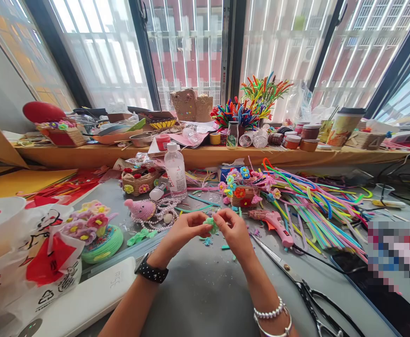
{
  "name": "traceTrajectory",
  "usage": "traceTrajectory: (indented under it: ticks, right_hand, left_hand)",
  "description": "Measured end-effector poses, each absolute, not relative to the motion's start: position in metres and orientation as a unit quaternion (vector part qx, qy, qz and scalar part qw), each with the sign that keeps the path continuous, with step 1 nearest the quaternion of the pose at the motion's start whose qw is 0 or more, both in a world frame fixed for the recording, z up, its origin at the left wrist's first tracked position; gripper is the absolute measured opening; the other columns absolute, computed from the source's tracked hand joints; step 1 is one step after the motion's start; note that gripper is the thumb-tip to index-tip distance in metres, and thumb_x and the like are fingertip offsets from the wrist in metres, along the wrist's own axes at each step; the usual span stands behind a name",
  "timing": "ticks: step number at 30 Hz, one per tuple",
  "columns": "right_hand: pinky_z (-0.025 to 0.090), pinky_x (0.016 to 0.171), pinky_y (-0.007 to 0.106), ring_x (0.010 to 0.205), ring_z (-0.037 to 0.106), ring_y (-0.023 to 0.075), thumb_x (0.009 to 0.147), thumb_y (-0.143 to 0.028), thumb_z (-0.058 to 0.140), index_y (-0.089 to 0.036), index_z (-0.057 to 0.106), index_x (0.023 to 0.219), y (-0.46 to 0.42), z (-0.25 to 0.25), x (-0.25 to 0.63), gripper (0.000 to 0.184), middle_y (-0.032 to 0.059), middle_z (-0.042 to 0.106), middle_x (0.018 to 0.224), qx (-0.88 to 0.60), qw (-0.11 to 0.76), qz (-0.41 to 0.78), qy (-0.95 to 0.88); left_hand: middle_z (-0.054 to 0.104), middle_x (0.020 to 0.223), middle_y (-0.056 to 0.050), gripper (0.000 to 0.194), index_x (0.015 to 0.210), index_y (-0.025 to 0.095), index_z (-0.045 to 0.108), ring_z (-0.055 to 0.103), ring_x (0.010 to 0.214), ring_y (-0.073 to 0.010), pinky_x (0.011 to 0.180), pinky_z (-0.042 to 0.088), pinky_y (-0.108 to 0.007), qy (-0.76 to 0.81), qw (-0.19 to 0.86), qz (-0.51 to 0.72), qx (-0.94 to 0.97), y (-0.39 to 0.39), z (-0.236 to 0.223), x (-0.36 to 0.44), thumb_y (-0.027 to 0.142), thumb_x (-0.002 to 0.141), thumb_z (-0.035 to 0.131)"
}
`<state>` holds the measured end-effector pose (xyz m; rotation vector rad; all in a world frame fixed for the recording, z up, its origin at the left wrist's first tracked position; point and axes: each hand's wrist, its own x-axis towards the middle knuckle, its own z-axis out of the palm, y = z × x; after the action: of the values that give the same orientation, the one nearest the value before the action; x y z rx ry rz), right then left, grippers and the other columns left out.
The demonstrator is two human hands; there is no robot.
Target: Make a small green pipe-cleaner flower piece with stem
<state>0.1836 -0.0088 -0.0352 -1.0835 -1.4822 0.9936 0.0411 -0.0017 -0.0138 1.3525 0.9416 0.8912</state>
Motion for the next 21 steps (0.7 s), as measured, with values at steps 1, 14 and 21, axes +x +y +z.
traceTrajectory:
  ticks: [1, 14, 21]
  right_hand:
    - [0.026, 0.046, 0.018, 0.051, 0.033, 0.0057, 0.072, -0.043, 0.051, -0.014, 0.048, 0.069, -0.007, -0.035, 0.186, 0.029, -0.0021, 0.041, 0.059, -0.441, 0.493, 0.453, -0.598]
    - [0.022, 0.049, 0.019, 0.055, 0.034, 0.0056, 0.067, -0.040, 0.059, -0.011, 0.054, 0.064, -0.008, -0.037, 0.197, 0.030, -0.0002, 0.042, 0.060, -0.356, 0.378, 0.686, -0.509]
    - [0.026, 0.053, 0.018, 0.057, 0.035, 0.0050, 0.064, -0.041, 0.062, -0.013, 0.055, 0.065, -0.008, -0.038, 0.189, 0.029, -0.0009, 0.045, 0.062, -0.366, 0.408, 0.701, -0.456]
  left_hand:
    - [0.056, 0.062, -0.001, 0.029, 0.072, 0.010, 0.056, 0.055, 0.057, -0.0114, 0.057, 0.043, -0.023, 0.401, 0.600, 0.368, 0.587, -0.002, -0.014, 0.040, 0.033, 0.056, 0.066]
    - [0.053, 0.055, 0.000, 0.023, 0.060, 0.010, 0.056, 0.050, 0.054, -0.0100, 0.054, 0.040, -0.021, 0.381, 0.606, 0.316, 0.623, -0.003, -0.013, 0.034, 0.030, 0.055, 0.066]
    - [0.048, 0.050, 0.002, 0.020, 0.055, 0.011, 0.049, 0.047, 0.050, -0.0086, 0.049, 0.037, -0.020, 0.395, 0.569, 0.343, 0.634, -0.003, -0.014, 0.036, 0.028, 0.059, 0.061]
